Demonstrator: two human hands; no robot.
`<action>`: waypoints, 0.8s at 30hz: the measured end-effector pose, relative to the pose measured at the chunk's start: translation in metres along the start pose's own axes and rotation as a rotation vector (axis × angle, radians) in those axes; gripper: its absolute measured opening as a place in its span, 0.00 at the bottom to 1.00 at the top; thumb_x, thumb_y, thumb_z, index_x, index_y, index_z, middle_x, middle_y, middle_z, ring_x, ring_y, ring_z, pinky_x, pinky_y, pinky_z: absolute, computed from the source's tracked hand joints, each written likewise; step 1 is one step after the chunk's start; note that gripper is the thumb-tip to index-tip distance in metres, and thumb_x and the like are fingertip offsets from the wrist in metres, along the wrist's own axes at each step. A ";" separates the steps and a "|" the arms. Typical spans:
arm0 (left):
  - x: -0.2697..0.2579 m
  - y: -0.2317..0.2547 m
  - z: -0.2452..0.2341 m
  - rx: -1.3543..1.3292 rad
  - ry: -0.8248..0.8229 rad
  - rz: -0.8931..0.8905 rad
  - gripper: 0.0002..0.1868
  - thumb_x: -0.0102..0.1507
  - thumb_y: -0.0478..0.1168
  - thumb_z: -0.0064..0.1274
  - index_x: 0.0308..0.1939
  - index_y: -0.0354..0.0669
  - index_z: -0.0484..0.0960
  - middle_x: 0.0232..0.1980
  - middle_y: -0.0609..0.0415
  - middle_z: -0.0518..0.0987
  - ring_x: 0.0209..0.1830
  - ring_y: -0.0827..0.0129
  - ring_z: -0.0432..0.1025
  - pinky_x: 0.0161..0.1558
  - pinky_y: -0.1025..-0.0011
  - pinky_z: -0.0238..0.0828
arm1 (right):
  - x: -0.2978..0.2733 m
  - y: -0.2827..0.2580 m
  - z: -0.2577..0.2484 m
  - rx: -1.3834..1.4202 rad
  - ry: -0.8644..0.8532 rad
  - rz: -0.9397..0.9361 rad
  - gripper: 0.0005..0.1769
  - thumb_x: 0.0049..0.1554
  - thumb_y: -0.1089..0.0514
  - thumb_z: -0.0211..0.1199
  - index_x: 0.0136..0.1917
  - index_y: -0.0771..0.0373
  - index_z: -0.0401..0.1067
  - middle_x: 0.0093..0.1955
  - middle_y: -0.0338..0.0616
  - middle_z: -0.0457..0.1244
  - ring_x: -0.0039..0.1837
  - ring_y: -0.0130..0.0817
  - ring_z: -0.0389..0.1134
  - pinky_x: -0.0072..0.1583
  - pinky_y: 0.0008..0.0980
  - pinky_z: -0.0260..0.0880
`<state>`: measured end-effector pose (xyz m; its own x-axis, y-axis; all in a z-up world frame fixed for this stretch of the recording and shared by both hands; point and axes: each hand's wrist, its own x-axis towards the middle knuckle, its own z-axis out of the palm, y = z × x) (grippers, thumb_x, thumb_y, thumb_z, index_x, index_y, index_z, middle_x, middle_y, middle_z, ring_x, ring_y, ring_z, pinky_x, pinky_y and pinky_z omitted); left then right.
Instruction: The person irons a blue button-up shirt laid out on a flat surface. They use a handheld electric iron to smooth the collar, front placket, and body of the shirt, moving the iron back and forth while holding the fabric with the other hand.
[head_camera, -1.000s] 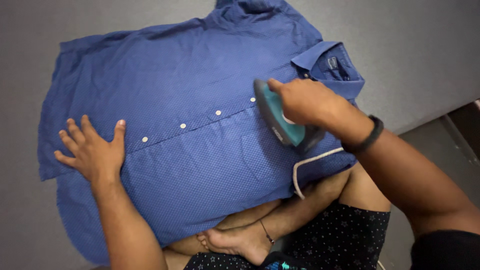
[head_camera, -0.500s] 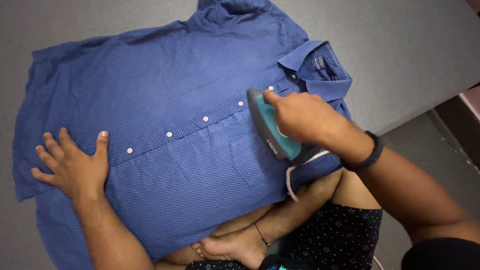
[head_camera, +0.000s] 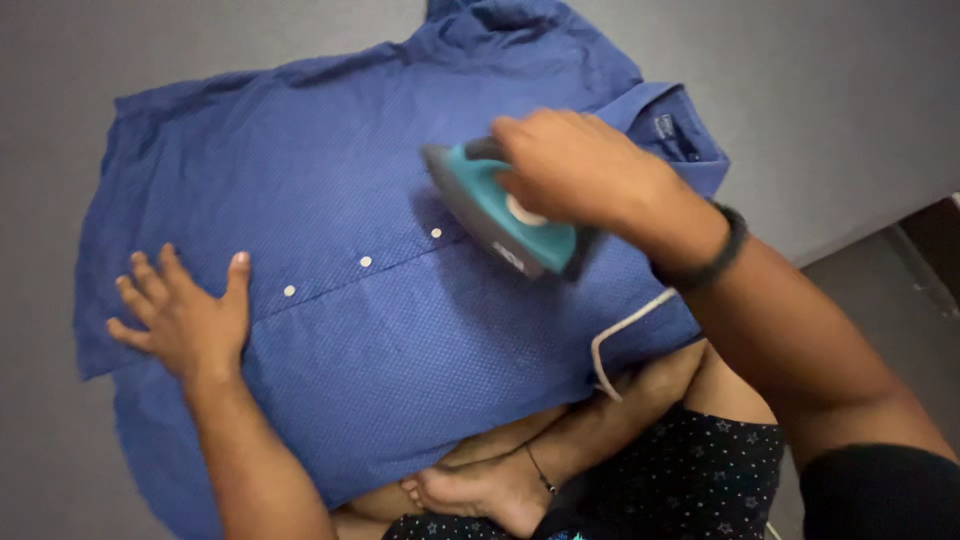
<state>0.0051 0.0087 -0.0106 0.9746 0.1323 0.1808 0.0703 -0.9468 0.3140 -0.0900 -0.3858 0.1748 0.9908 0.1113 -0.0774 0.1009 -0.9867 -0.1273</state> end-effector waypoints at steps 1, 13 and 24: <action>0.001 0.001 0.001 0.001 -0.002 -0.003 0.50 0.64 0.72 0.49 0.78 0.40 0.62 0.82 0.36 0.53 0.83 0.41 0.40 0.71 0.28 0.26 | 0.016 0.004 0.000 0.005 0.016 -0.089 0.19 0.57 0.54 0.63 0.61 0.60 0.72 0.48 0.57 0.70 0.50 0.58 0.72 0.50 0.53 0.71; 0.003 0.001 0.006 0.017 -0.002 -0.040 0.50 0.64 0.70 0.50 0.77 0.38 0.63 0.81 0.34 0.53 0.82 0.39 0.39 0.71 0.28 0.25 | 0.125 -0.020 0.052 -0.038 0.033 -0.344 0.27 0.39 0.39 0.80 0.45 0.58 0.79 0.43 0.51 0.71 0.48 0.54 0.72 0.49 0.50 0.72; 0.004 -0.001 0.009 0.035 -0.002 -0.026 0.50 0.65 0.69 0.51 0.78 0.36 0.62 0.81 0.31 0.53 0.83 0.38 0.38 0.70 0.27 0.25 | 0.160 -0.030 0.084 0.090 0.370 -0.342 0.23 0.38 0.41 0.81 0.42 0.54 0.82 0.43 0.50 0.71 0.50 0.52 0.72 0.50 0.47 0.73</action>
<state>0.0108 0.0078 -0.0185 0.9728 0.1564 0.1711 0.1029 -0.9528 0.2857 0.0580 -0.3289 0.0831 0.8698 0.3606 0.3368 0.4329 -0.8853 -0.1701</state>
